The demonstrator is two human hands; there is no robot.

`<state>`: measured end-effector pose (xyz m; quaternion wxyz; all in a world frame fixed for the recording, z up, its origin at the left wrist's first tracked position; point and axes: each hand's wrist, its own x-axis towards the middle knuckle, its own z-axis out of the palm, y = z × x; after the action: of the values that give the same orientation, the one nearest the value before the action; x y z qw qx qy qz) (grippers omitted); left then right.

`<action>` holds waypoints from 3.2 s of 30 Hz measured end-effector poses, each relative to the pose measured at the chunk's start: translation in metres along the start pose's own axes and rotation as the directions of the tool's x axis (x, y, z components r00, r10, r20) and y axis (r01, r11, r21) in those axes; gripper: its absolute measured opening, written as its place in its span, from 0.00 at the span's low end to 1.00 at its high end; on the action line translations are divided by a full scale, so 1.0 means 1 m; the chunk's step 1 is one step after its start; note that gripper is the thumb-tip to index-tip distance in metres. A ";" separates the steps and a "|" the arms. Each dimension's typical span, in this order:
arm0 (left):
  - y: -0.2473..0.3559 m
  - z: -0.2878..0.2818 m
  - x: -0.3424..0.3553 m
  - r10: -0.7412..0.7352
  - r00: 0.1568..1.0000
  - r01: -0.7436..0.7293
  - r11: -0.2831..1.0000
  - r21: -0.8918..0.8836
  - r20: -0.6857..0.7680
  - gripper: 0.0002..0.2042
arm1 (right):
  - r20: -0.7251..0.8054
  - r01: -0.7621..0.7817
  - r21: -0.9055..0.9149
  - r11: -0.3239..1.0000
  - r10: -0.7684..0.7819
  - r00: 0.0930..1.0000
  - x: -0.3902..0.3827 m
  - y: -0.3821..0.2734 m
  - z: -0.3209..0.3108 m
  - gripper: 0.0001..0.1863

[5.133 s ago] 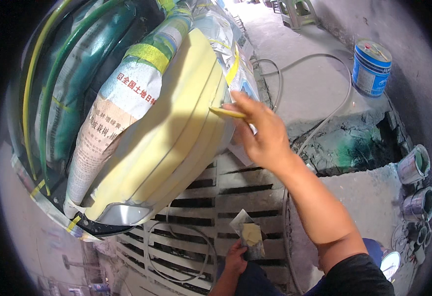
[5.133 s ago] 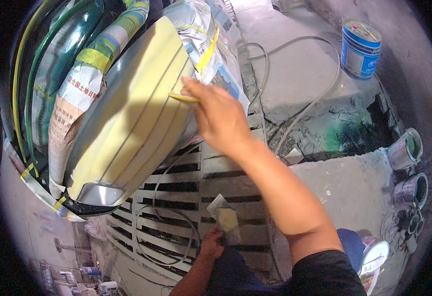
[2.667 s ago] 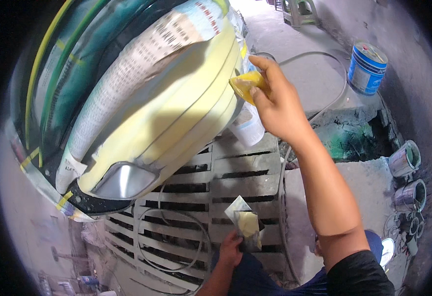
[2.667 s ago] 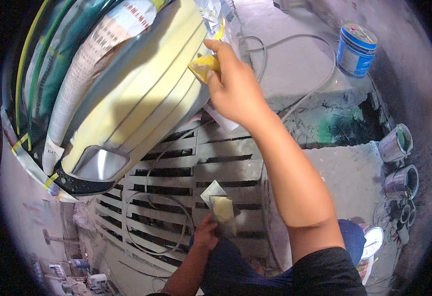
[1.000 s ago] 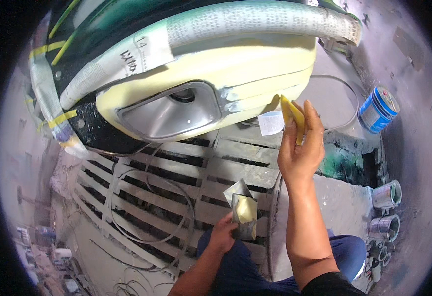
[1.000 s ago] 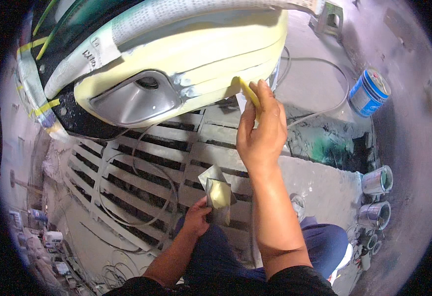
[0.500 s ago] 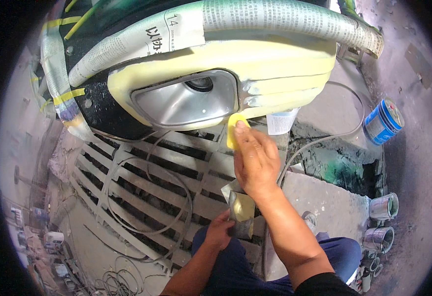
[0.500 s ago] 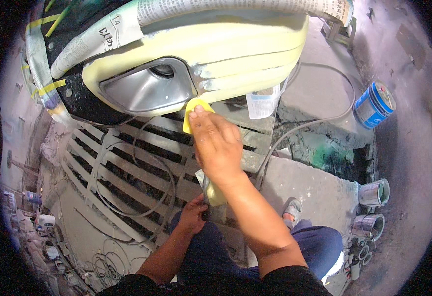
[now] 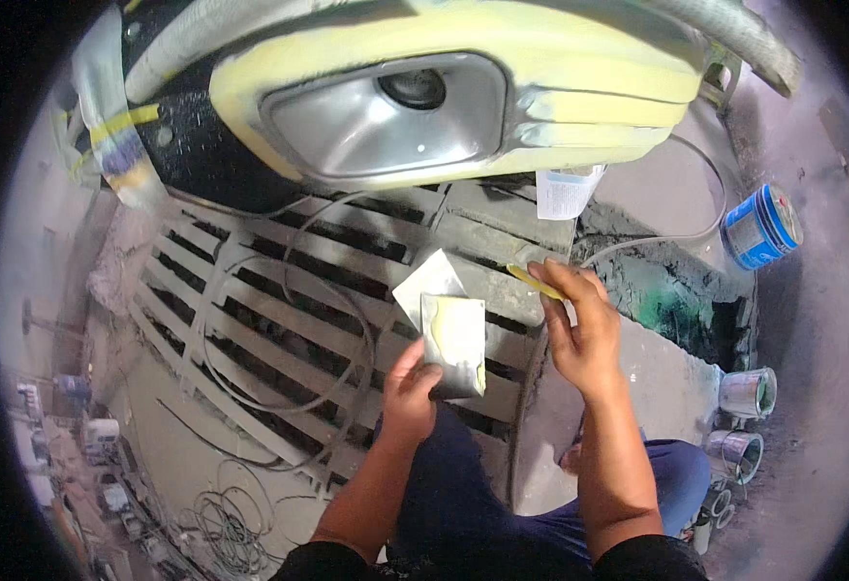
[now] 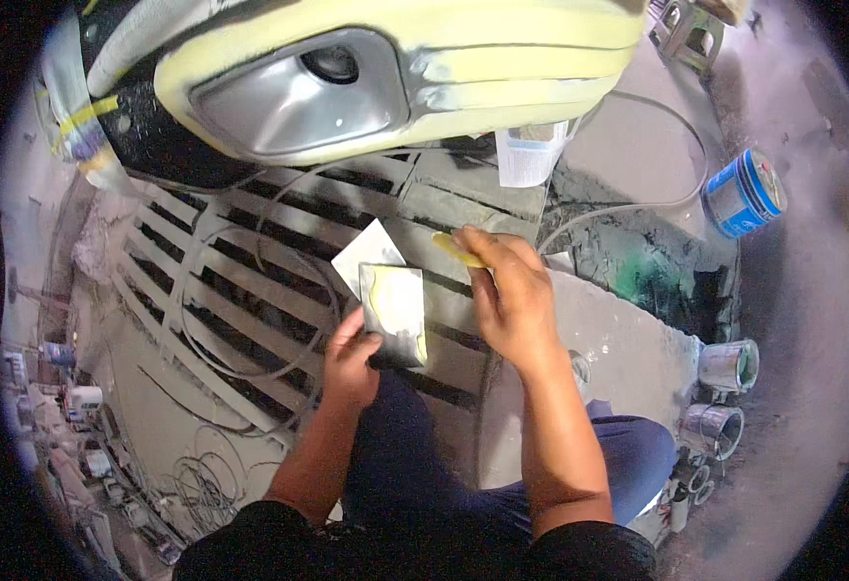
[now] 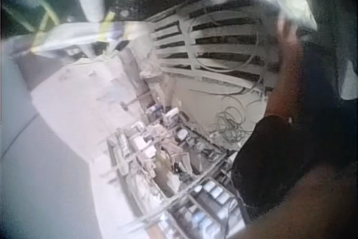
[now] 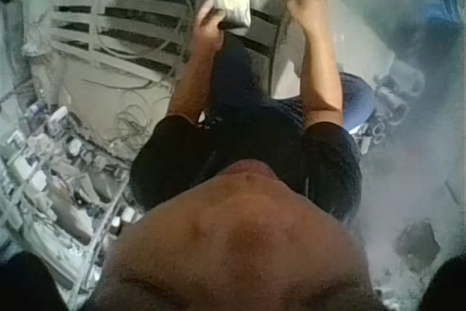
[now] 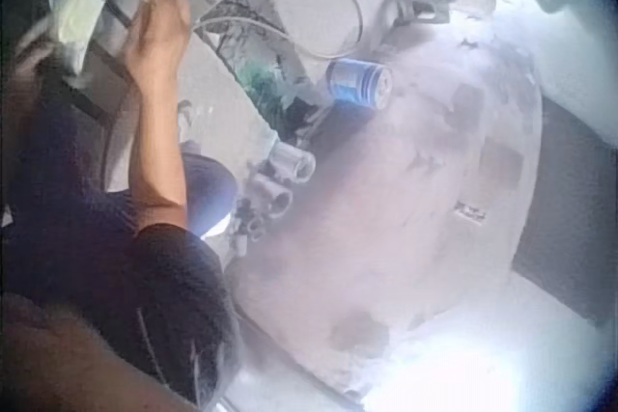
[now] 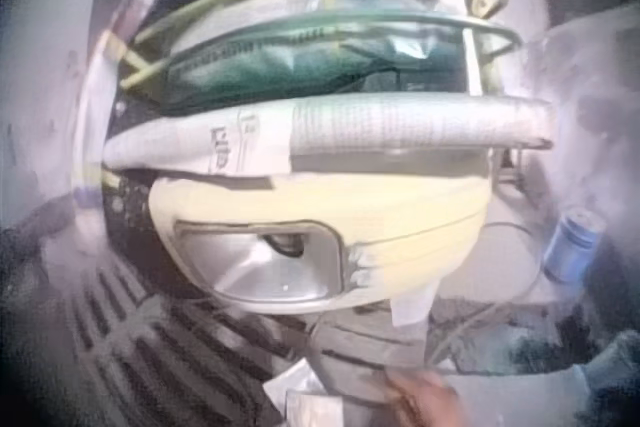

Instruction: The person sands a yellow car bumper with a yellow sanding sponge, repeatedly dipping the sponge into a putty-like substance on a metal scraper. The person works on the curved surface and edges of the bumper, occasionally adjusting the position of the part.

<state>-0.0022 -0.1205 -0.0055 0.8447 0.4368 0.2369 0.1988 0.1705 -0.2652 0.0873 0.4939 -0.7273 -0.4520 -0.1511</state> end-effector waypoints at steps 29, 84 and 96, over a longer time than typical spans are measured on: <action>0.023 0.003 -0.005 0.289 0.950 -0.311 0.915 0.255 0.121 0.21 | 0.091 -0.287 0.527 0.800 0.283 0.955 -0.010 -0.019 0.000 0.17; -0.036 -0.036 -0.014 -0.289 0.957 0.291 0.949 0.124 -0.036 0.23 | -0.381 0.171 -0.359 0.918 -0.311 0.871 0.057 -0.011 0.066 0.24; -0.031 -0.038 -0.016 -0.236 0.971 0.238 0.959 0.155 -0.026 0.23 | -0.282 0.231 -0.259 0.938 -0.302 0.910 0.054 -0.027 0.106 0.24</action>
<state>-0.0330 -0.1219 -0.0468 0.8246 0.4697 0.3054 0.0784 0.1541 -0.1443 0.0890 0.4510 -0.6745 -0.4426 -0.3817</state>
